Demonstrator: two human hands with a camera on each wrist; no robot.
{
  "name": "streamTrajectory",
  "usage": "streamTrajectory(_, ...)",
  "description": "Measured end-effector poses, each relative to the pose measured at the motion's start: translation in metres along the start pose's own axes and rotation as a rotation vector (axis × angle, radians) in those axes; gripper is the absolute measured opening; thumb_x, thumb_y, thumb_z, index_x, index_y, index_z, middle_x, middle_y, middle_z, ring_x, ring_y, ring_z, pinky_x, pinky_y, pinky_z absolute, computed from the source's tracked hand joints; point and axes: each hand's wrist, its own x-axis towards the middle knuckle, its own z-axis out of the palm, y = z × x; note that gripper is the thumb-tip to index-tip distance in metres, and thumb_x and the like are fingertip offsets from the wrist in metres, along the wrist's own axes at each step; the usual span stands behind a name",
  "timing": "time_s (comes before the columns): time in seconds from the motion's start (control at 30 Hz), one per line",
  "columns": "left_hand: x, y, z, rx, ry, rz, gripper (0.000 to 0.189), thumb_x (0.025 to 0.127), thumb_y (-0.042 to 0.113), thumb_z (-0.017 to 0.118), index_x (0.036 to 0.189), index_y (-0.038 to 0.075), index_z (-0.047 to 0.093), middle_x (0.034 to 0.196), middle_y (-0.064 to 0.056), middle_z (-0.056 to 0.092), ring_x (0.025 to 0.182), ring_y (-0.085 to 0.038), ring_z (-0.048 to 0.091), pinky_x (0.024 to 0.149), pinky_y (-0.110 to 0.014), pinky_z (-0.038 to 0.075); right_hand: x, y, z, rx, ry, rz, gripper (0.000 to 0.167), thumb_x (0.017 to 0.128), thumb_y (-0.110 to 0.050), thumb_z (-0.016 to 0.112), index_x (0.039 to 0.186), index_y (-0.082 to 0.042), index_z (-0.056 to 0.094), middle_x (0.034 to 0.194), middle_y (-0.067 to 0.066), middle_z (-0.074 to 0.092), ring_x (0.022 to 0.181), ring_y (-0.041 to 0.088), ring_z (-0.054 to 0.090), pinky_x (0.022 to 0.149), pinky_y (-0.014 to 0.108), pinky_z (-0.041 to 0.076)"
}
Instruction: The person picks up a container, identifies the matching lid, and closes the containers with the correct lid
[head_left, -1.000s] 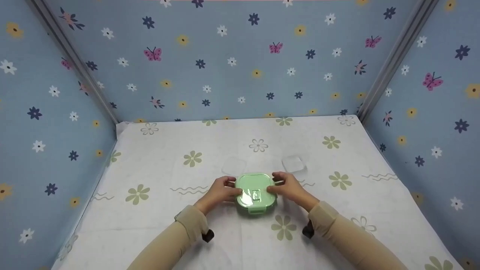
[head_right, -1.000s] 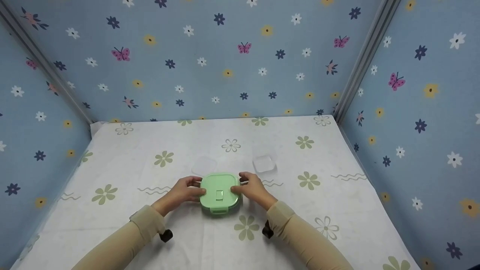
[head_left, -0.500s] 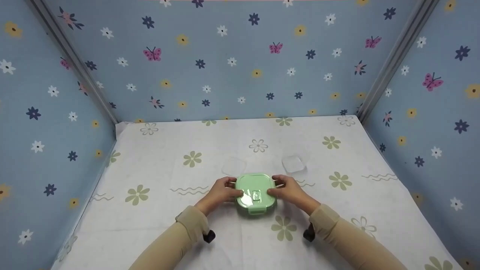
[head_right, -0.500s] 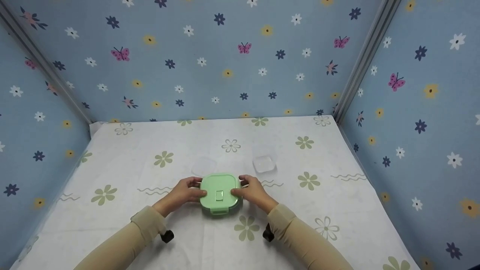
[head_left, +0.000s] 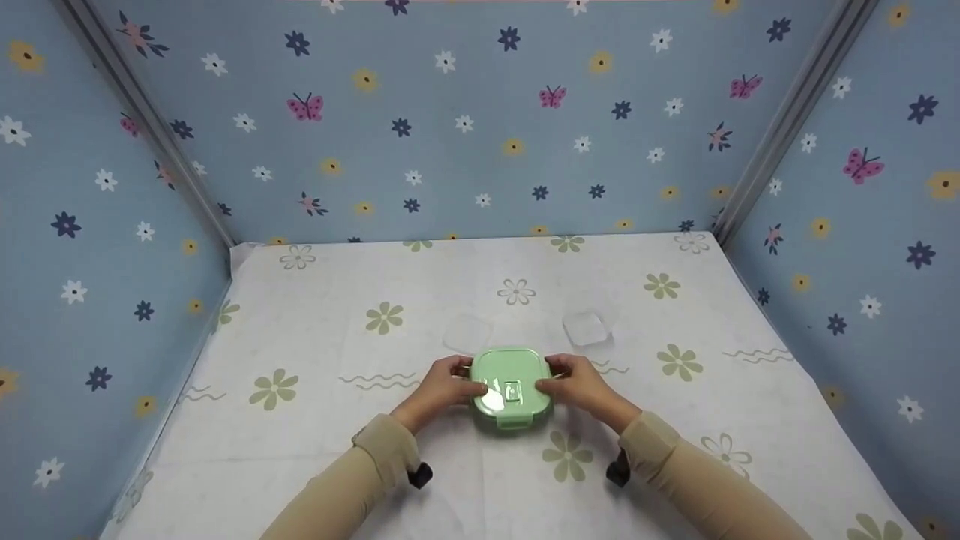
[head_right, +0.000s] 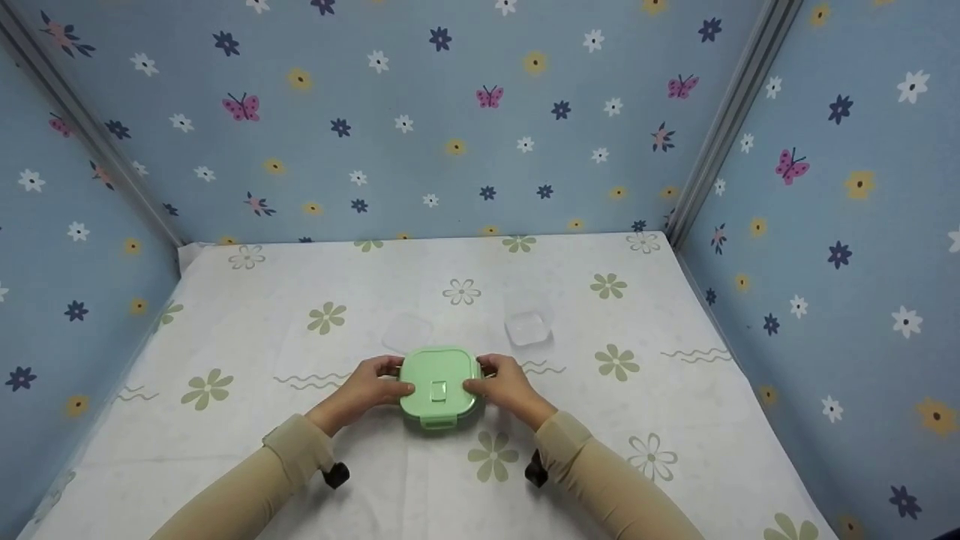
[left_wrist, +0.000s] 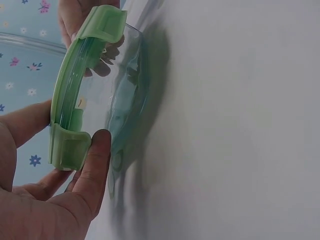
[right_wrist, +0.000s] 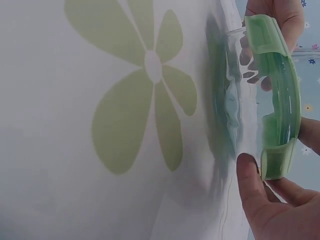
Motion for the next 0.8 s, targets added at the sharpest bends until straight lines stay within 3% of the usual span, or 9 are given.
streamTrajectory(0.3,-0.0026,0.0036,0.0012,0.018,0.015,0.014,0.069,0.086,0.008,0.085,0.146,-0.01,0.057,0.135,-0.024,0.062,0.112,-0.027,0.068,0.09,-0.036,0.066,0.0007,-0.0031,-0.0008,0.038,-0.007,0.006,0.049,0.092,-0.009,0.083,0.136,0.009,0.068,0.121,0.019,0.075,0.106,0.022,0.071,0.086,0.027,0.061)
streamTrajectory(0.8,-0.0041,0.008,-0.0007,0.04,0.035,0.024,0.062,0.085,0.008,0.087,0.14,-0.007,0.062,0.128,-0.022,0.066,0.108,-0.026,0.067,0.084,-0.035,0.066,-0.0001,-0.0056,0.0005,0.042,0.013,0.013,0.048,0.09,-0.007,0.083,0.133,0.009,0.069,0.117,0.019,0.076,0.103,0.022,0.07,0.083,0.027,0.061)
